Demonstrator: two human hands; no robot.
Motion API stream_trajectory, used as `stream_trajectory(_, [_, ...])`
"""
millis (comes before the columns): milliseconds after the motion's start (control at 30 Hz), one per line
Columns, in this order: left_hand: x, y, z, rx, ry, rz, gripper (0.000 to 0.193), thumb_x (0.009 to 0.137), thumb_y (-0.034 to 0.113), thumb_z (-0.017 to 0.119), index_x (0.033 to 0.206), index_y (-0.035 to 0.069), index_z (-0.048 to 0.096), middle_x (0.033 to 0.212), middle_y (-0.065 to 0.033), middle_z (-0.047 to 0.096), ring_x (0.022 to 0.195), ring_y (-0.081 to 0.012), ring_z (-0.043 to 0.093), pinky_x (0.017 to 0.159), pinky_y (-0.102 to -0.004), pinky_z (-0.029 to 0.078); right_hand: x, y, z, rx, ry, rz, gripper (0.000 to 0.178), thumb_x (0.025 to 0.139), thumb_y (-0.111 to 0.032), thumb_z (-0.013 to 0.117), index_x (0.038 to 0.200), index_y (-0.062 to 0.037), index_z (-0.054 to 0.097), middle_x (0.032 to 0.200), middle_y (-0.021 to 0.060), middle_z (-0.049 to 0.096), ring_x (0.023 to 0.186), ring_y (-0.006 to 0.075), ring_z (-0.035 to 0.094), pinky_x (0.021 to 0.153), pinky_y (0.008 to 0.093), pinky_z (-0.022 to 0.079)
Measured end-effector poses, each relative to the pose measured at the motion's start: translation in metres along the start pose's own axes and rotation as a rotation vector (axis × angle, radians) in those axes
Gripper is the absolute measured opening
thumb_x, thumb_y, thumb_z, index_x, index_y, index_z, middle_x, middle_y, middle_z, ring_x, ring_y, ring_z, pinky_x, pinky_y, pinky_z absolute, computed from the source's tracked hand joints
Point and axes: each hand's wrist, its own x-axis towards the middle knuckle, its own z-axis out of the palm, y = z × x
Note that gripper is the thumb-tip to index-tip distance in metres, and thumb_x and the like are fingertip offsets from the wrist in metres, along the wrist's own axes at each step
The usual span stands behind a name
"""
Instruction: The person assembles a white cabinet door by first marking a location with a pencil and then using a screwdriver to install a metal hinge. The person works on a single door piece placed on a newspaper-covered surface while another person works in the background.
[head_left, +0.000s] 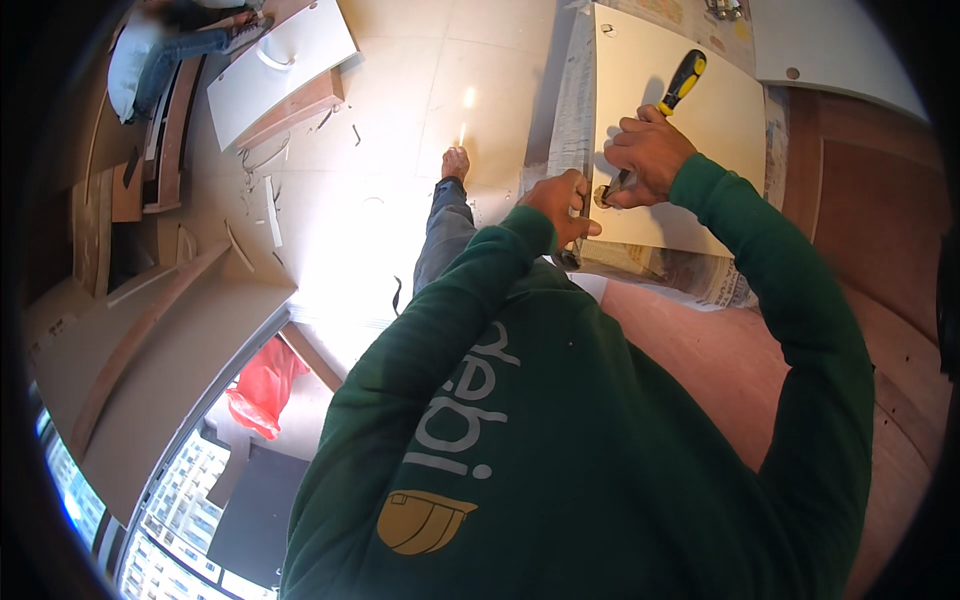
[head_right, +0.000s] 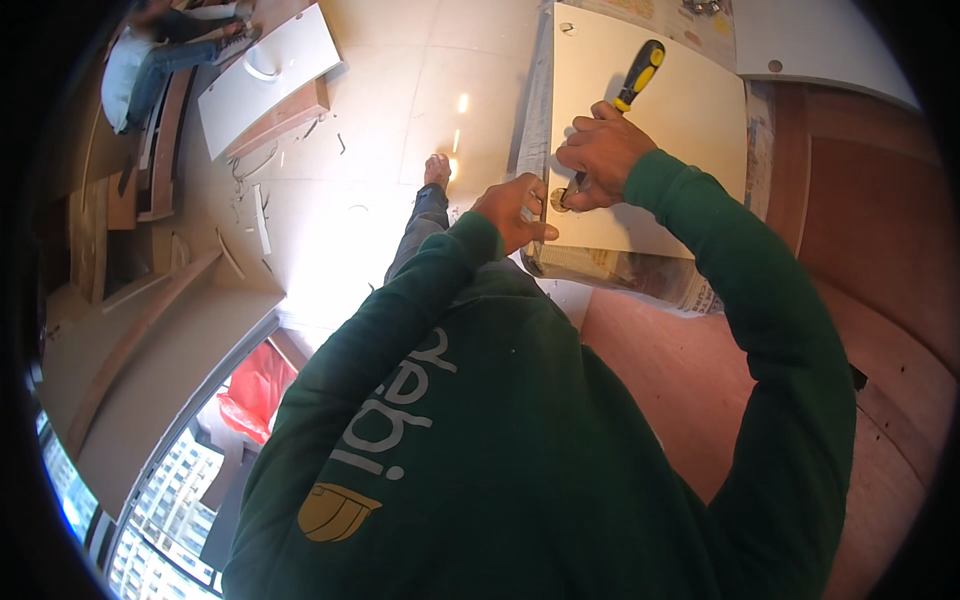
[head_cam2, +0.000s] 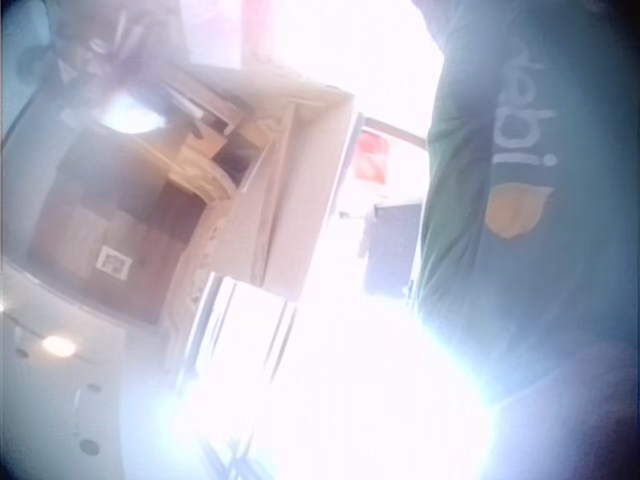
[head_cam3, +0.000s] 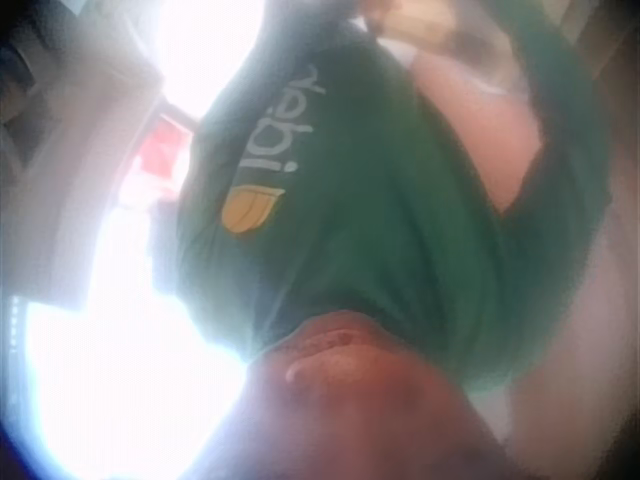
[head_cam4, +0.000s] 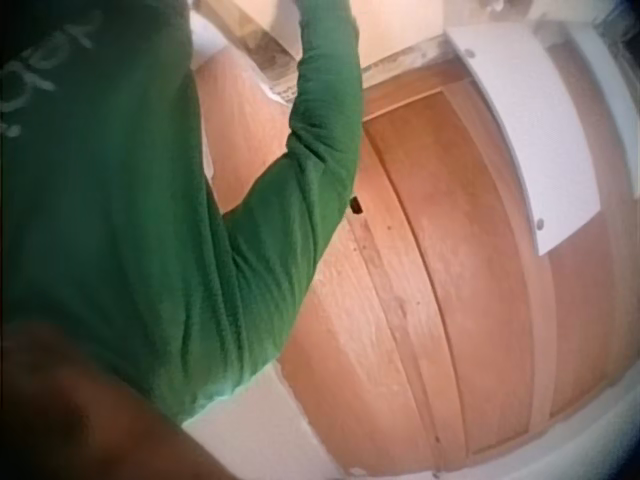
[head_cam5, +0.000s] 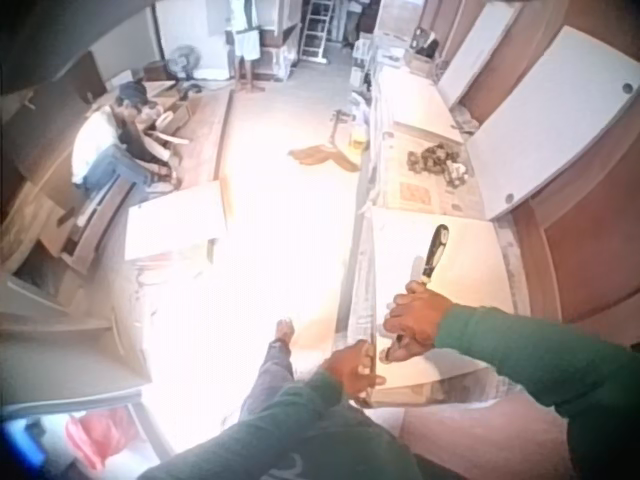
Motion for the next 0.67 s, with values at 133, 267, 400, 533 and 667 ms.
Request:
stream_trajectory(133, [0.002,0.008,-0.005,0.128,-0.019,-0.049,0.058,0.073,0.024,0.090,0.116,0.002,0.058,0.104,-0.0177,0.071,0.096,-0.0337,0.069,0.086,-0.0428,0.054,-0.014,-0.006,0.010,0.033,0.098,0.159,0.044,0.066,-0.051,0.080,0.079,-0.0120,0.065,0.077,0.0022,0.065,0.088,0.0231,0.058,0.092,0.0418,0.040])
stream_trajectory(267, [0.004,0.010,-0.006,0.171,-0.039,-0.048,0.058,0.073,0.024,0.090,0.116,0.003,0.058,0.104,-0.0177,0.071,0.097,-0.0337,0.069,0.087,-0.0425,0.054,-0.030,-0.014,0.020,0.088,0.207,0.309,0.049,0.067,-0.057,0.080,0.078,-0.0117,0.064,0.075,0.0035,0.063,0.086,0.0233,0.058,0.091,0.0422,0.039])
stream_trajectory(400, [0.004,0.015,-0.008,0.175,-0.070,-0.056,0.057,0.074,0.025,0.088,0.117,0.001,0.058,0.105,-0.0189,0.071,0.099,-0.0346,0.070,0.088,-0.0427,0.054,-0.039,-0.026,0.017,0.054,0.353,0.569,0.051,0.068,-0.057,0.083,0.075,-0.0105,0.063,0.073,0.0060,0.061,0.079,0.0242,0.058,0.087,0.0417,0.040])
stream_trajectory(533, [0.005,0.015,-0.010,0.200,-0.090,-0.072,0.059,0.074,0.025,0.088,0.120,0.001,0.058,0.105,-0.0189,0.072,0.102,-0.0350,0.070,0.091,-0.0429,0.053,-0.054,-0.036,-0.059,0.386,0.378,0.972,0.051,0.069,-0.050,0.089,0.082,-0.0051,0.069,0.084,0.0107,0.071,0.086,0.0248,0.067,0.082,0.0390,0.049])
stream_trajectory(667, [0.012,0.022,-0.014,0.309,-0.181,-0.099,0.064,0.077,0.033,0.087,0.125,0.003,0.057,0.115,-0.0201,0.071,0.111,-0.0327,0.069,0.097,-0.0430,0.052,-0.103,-0.072,-0.063,0.513,0.602,0.767,0.058,0.073,-0.046,0.088,0.111,-0.0042,0.074,0.110,0.0172,0.075,0.116,0.0269,0.067,0.100,0.0358,0.050])
